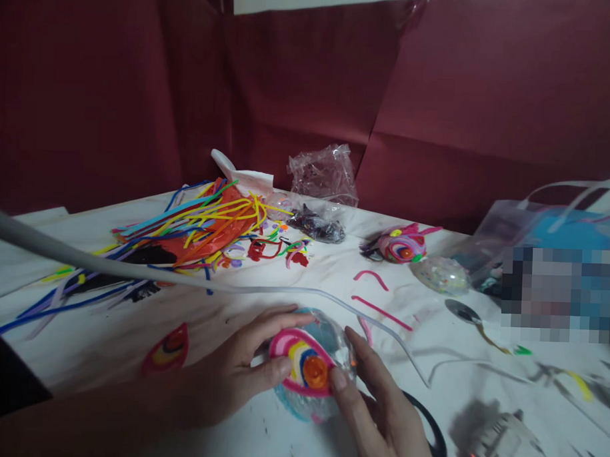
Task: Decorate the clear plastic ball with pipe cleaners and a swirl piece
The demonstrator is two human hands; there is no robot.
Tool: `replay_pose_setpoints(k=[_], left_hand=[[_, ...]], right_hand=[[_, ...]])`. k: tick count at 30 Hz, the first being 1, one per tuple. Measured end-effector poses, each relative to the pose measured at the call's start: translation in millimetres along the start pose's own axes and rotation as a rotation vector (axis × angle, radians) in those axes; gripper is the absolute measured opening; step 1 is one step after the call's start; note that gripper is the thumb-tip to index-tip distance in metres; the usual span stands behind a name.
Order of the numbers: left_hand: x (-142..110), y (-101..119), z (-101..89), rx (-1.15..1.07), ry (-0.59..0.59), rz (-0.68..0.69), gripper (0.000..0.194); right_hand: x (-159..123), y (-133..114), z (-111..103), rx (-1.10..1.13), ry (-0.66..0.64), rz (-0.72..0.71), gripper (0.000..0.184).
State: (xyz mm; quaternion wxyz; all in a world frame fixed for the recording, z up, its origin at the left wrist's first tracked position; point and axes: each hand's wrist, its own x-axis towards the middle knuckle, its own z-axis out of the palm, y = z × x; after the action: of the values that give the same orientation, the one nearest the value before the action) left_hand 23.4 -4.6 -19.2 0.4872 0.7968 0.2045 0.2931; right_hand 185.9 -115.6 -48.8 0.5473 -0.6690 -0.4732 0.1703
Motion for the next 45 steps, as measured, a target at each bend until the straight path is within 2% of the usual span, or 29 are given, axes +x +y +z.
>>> replay_pose_setpoints(k=[5, 10, 16, 19, 25, 29, 39, 45], left_hand=[[0, 1, -2.0, -0.088, -0.01, -0.001, 0.043], [1, -3, -3.5, -0.246, -0.005, -0.053, 0.033], [5, -9, -0.3, -0.432, 0.076, -0.196, 0.017], [6, -10, 0.5, -0.481, 0.119, -0.223, 0.016], [8, -10, -1.2, -0.451, 0.098, -0.225, 0.014], [8, -9, -1.6, -0.413, 0.101, -0.212, 0.014], [8, -8, -2.3, -0.392, 0.123, -0.209, 0.017], [9, -9, -3.8, -0.335, 0.119, -0.198, 0.018]], right_hand=[[6, 6, -5, 0.104, -0.118, -0.015, 0.053], [8, 8, -7, 0.114, -0.116, -0.009, 0.051], [6, 9, -6, 0.098, -0.138, 0.002, 0.051], [6, 10, -5, 0.084, -0.125, 0.004, 0.053], [5, 5, -1, 0.103, -0.063, 0.011, 0.055], [4, 6, -3, 0.109, -0.103, -0.014, 0.052], [3, 1, 2, 0.102, -0.053, 0.028, 0.057], [6, 8, -2, 0.131, -0.143, 0.02, 0.057]])
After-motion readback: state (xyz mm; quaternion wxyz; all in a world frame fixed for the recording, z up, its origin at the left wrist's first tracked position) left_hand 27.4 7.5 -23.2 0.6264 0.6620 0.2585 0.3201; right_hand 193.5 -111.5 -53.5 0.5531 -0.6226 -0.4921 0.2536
